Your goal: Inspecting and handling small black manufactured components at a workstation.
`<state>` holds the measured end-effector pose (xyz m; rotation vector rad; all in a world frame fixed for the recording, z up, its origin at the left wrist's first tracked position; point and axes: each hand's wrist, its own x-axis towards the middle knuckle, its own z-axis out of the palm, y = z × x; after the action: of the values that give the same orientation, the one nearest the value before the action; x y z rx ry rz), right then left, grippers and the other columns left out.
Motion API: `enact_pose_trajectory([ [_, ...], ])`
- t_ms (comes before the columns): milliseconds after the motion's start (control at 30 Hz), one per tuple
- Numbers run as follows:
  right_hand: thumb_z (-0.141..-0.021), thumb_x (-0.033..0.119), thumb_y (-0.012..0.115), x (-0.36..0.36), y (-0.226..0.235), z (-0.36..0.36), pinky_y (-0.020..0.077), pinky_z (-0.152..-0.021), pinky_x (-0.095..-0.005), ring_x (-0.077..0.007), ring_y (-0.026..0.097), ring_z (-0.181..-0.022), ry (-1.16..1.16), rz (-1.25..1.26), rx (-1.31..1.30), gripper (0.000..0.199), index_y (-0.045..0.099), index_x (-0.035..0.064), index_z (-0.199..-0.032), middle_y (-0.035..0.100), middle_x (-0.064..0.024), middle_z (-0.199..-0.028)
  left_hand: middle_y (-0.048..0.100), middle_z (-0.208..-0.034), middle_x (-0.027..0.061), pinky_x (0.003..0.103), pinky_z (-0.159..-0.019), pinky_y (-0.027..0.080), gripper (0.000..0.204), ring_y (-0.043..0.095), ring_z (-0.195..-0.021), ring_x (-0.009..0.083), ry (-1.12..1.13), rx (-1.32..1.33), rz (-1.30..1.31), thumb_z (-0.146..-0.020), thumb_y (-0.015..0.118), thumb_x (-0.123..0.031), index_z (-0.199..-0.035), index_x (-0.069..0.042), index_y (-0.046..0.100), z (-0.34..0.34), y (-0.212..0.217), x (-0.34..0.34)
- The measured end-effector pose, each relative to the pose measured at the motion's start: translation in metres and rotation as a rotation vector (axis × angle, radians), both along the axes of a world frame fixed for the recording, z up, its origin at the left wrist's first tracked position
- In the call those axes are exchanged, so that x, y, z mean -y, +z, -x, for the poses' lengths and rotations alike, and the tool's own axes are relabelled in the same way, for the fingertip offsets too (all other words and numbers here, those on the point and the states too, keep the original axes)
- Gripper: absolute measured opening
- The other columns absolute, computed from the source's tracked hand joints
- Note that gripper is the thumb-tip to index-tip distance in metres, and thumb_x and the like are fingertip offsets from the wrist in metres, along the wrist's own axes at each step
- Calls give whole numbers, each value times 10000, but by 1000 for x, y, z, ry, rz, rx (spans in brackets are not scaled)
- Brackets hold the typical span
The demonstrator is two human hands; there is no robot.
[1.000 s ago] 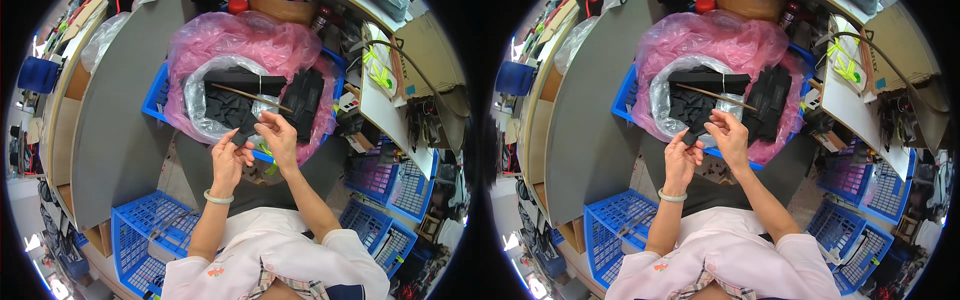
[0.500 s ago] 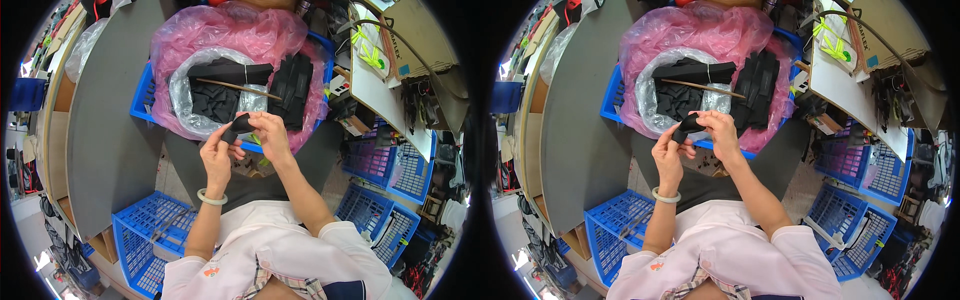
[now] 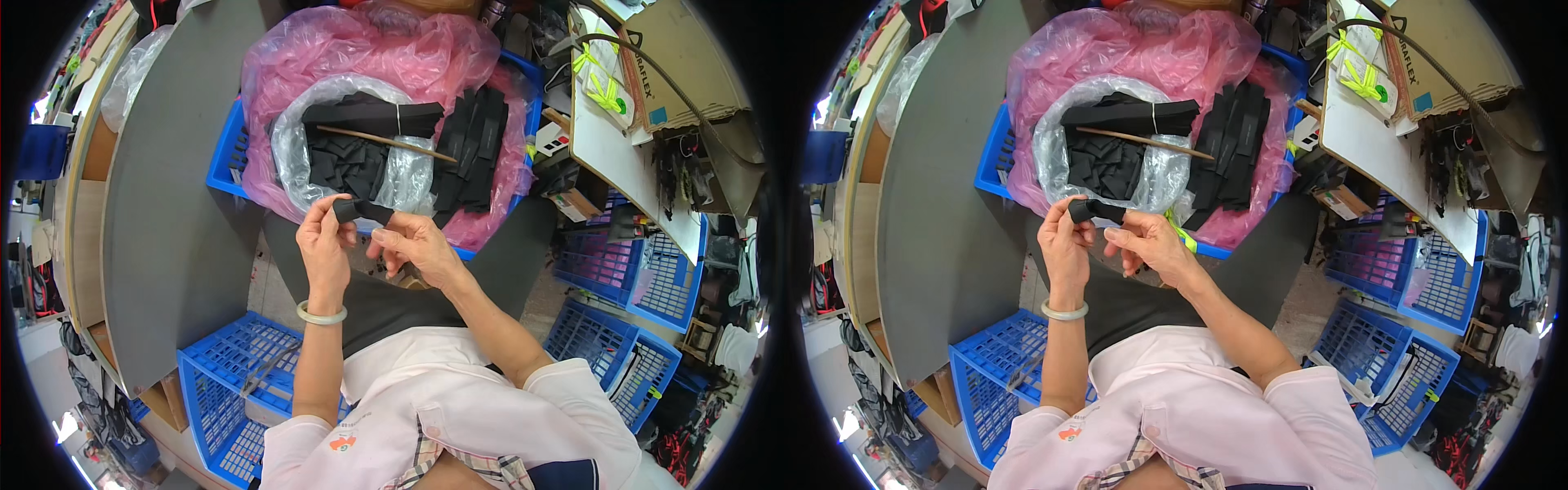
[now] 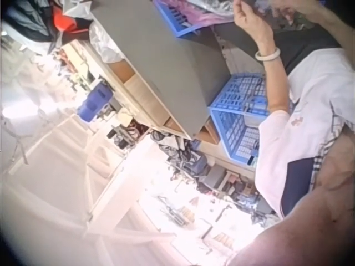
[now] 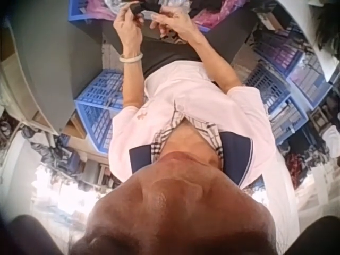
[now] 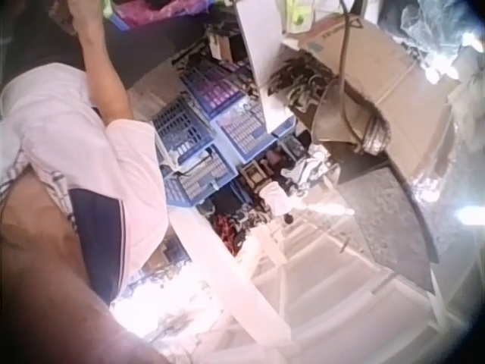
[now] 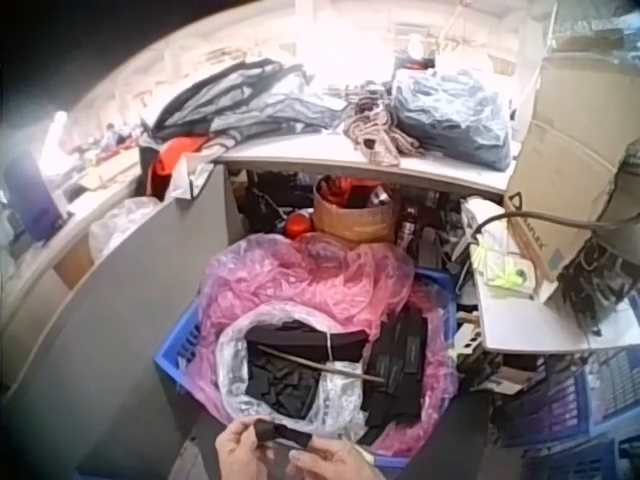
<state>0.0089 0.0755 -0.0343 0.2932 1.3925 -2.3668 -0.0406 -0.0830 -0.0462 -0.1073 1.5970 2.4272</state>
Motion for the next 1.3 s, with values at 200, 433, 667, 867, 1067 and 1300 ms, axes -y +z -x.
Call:
enact_pose_trajectory([
  [200, -921, 199, 543, 0, -5, 7, 439, -406, -213, -84, 506, -403, -110, 262, 50, 220, 588, -14, -884, 611, -107, -615, 628, -898, 99, 269, -758, 462, 258, 593, -817, 163, 4, 102, -209, -932, 495, -159, -1109, 14, 569, -2, 22, -16],
  [433, -911, 200, 553, 11, 6, 0, 428, -420, -194, -111, 580, -472, 53, -850, -603, 194, 664, 106, -1040, 646, -46, -647, 653, -932, 159, 392, -968, 420, 351, 603, -986, 294, 47, 300, -489, -879, 513, -61, -1211, 46, 470, 6, 22, -19],
  [667, -980, 297, 391, 5, -6, -5, 439, -335, -235, -113, 446, -308, 260, 493, 166, 302, 602, 87, -925, 632, -221, -677, 666, -890, 163, 418, -981, 405, 347, 572, -1061, 366, -41, 274, -523, -841, 547, -32, -1169, 60, 481, -10, 32, -33],
  [867, -977, 373, 360, 12, -2, 18, 410, -291, -227, -131, 457, -292, 452, 81, 54, 339, 477, 114, -1160, 630, -229, -704, 631, -1016, 211, 465, -1010, 377, 228, 533, -1110, 374, -279, 522, -545, -876, 518, -92, -1081, 6, 530, 0, 2, -17],
  [1067, -910, 312, 479, -7, 15, 25, 520, -432, -323, -201, 661, -650, 421, -661, -101, 324, 590, 147, -1167, 660, -87, -725, 587, -1114, 138, 480, -1005, 340, 403, 459, -1180, 304, -156, 483, -838, -890, 550, -409, -996, -21, 576, 12, 4, -15],
  [1300, -946, 287, 480, -1, 1, 18, 412, -365, -217, -122, 493, -363, 175, 73, 97, 346, 559, 32, -1168, 578, -100, -574, 611, -1070, 175, 472, -983, 370, 390, 513, -1114, 310, -168, 426, -698, -915, 509, -393, -893, -19, 618, 13, 12, -27],
])
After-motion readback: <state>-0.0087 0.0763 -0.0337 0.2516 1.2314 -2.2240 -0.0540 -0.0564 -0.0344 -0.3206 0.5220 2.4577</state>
